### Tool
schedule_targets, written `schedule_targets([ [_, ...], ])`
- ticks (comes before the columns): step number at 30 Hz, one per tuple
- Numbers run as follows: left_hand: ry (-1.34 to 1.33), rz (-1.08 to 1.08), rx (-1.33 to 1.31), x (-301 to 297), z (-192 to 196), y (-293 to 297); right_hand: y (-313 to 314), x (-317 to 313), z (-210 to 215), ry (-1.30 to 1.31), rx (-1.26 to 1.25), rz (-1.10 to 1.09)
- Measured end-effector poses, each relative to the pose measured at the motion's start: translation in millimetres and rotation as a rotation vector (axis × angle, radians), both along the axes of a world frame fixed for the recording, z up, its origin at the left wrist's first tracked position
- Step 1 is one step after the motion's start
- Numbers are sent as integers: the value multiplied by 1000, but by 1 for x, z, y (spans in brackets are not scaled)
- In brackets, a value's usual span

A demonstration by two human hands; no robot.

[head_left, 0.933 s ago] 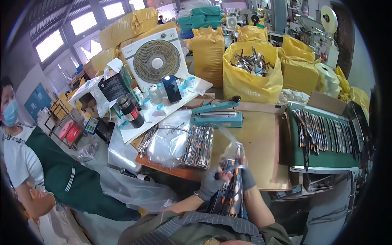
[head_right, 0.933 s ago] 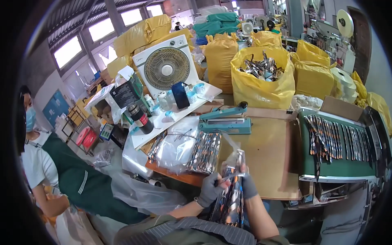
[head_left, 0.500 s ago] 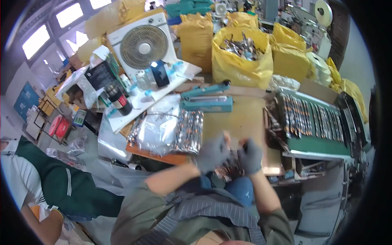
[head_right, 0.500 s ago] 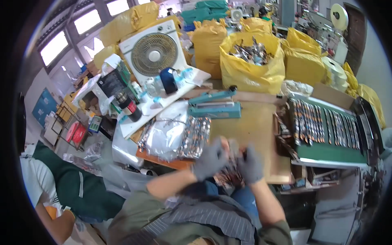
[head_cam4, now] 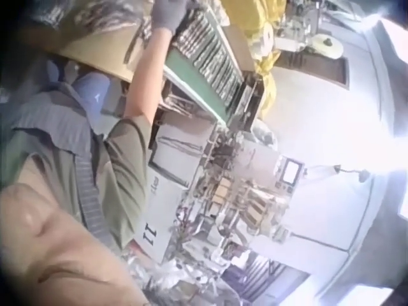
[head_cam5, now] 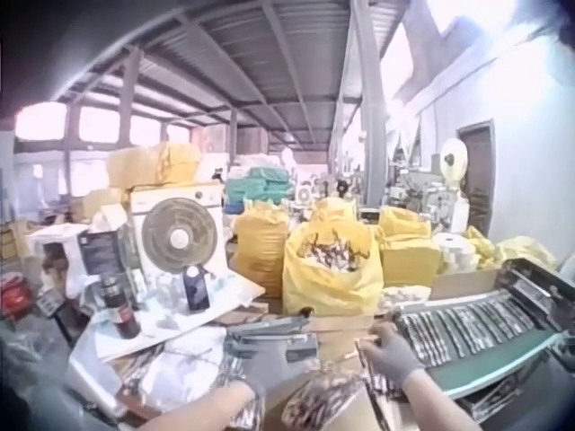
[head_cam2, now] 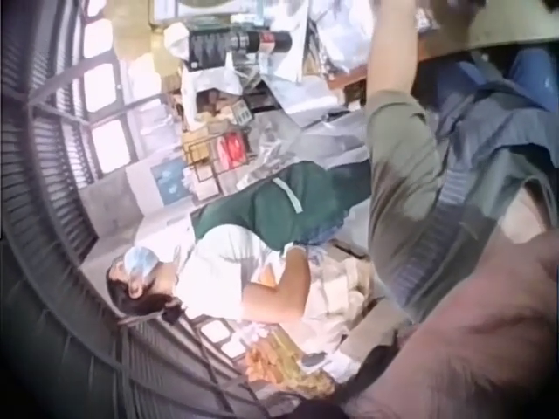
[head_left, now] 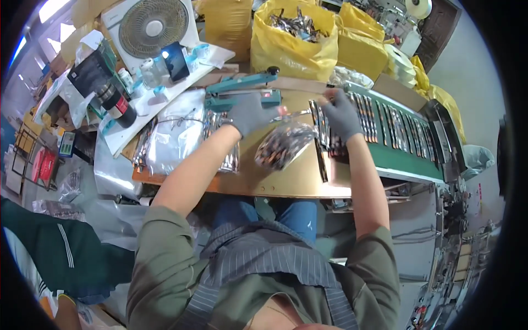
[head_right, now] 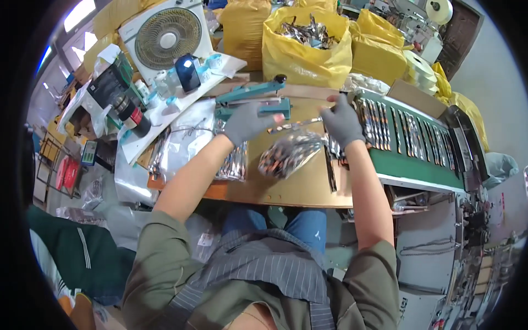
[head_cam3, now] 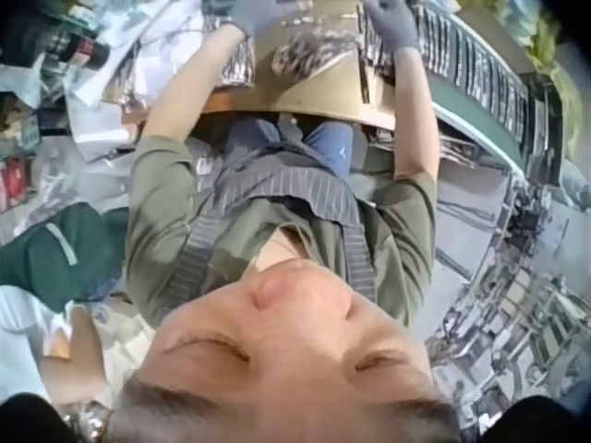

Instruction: Packaging groups of brushes into plastic bags at a factory workstation using manual packing and heat-sealing tools.

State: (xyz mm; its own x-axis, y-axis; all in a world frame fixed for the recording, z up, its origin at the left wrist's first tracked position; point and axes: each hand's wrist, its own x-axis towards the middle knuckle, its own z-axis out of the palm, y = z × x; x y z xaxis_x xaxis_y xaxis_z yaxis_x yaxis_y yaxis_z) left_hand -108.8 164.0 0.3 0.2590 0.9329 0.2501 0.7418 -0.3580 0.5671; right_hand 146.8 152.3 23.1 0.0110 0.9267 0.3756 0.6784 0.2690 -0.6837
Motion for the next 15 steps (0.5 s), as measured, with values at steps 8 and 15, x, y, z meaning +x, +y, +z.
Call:
schedule_targets([
  [8, 94, -86, -138, 1, -150, -115, -143, -38, -164, -279, -152, 185],
  [15, 143, 18, 173, 12, -145, -86, -94, -68, -131, -318, 270, 84],
])
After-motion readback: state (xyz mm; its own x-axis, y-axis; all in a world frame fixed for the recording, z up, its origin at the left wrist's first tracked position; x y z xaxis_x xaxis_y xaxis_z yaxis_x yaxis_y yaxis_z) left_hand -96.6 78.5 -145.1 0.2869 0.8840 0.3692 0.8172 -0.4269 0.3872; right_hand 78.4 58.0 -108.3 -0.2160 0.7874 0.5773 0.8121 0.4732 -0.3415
